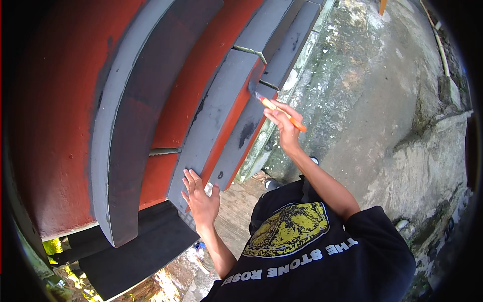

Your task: Painting a red ledge with grey paint using a brush.

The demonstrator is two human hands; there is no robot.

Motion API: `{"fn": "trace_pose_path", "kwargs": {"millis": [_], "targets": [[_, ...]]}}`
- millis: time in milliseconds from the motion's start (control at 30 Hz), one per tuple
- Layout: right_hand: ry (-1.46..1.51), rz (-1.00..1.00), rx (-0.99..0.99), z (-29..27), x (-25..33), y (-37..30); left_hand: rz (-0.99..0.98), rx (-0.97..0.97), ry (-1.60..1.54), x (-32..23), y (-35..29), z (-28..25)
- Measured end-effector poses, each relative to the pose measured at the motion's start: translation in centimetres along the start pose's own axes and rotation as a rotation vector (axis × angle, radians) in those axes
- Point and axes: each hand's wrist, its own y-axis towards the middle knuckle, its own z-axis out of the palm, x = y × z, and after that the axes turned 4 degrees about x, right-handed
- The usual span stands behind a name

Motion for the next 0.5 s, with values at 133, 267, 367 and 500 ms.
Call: {"fn": "trace_pose_path", "kwargs": {"millis": [133,267,367,500], "targets": [[0.047,0.139,0.073,-2.0,1.7,0.2,-0.011,-0.002,-0.007,0.1,-0.2,0.1],[0.125,-0.100,-0.145,-0.9,2.1,3.8,0.006,-0.014,-0.016,0.1,-0.1,0.1],[0.111,0.045,-0.083,-0.6,-0.1,2.3,0.005,-0.007,-0.013,-0.3,0.1,0.0],[0.106,0.155,-0.009,-2.3,0.7,0.0,-0.016,0.000,-0.020,0.2,-0.1,0.1]]}}
